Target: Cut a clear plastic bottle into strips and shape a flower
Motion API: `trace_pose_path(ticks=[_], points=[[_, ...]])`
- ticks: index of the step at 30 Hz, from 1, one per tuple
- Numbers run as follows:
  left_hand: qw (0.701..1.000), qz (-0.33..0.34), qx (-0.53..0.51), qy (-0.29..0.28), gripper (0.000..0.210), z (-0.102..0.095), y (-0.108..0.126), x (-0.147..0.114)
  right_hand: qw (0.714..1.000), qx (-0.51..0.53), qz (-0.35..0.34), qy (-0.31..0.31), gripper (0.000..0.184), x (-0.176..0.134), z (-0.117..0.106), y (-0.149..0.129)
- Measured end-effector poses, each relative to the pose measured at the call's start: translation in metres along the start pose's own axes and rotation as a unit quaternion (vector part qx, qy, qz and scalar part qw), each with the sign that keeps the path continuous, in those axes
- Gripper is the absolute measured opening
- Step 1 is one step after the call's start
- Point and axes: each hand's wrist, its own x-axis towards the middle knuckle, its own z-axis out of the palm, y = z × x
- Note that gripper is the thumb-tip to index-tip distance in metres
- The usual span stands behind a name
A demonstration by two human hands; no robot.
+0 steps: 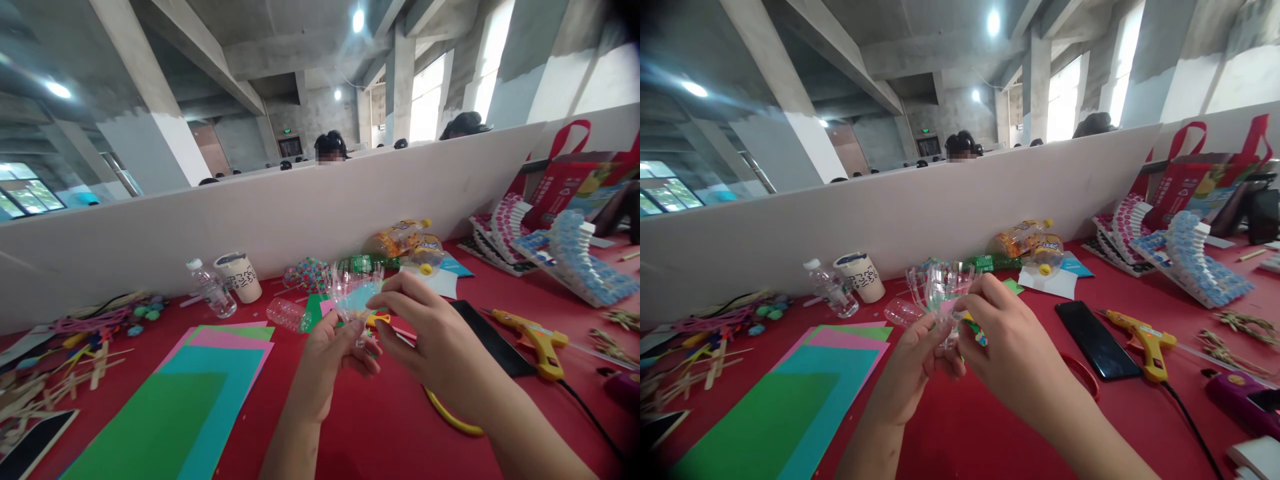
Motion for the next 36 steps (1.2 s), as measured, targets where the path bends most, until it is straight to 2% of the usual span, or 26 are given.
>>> trace_pose_path(ticks=[3, 5, 7, 9, 13, 17, 22, 36], points=[[0.999, -0.015, -0.010, -0.041, 0.027, -0.004, -0.001, 0.000, 0.997, 0.074, 0.025, -0.004, 0.014, 0.001, -0.006, -0.003], [0.998, -0.014, -0.021, -0.063, 0.027, -0.006, -0.001, -0.001, 0.987, 0.139, 0.071, -0.031, 0.013, 0.001, -0.010, -0.006], [0.997, -0.009, -0.030, -0.070, 0.026, -0.007, -0.001, -0.001, 0.971, 0.198, 0.115, -0.064, 0.012, 0.001, -0.012, -0.008], [0.997, -0.009, -0.034, -0.074, 0.025, -0.007, -0.001, -0.002, 0.965, 0.213, 0.133, -0.074, 0.013, 0.002, -0.011, -0.008], [0.997, -0.009, -0.028, -0.074, 0.023, -0.005, -0.001, -0.002, 0.988, 0.128, 0.081, -0.021, 0.012, 0.001, -0.003, -0.003], [0.997, 0.008, -0.041, -0.065, 0.021, -0.004, 0.000, -0.003, 0.998, 0.064, 0.016, 0.013, 0.010, -0.001, 0.008, -0.001], [0.997, 0.022, -0.049, -0.058, 0.020, -0.005, 0.002, -0.005, 0.999, -0.013, 0.015, 0.034, 0.009, -0.003, 0.016, -0.006], [0.997, 0.027, -0.061, -0.050, 0.022, -0.003, 0.001, -0.004, 0.998, 0.041, -0.010, 0.052, 0.011, -0.001, 0.028, -0.002]])
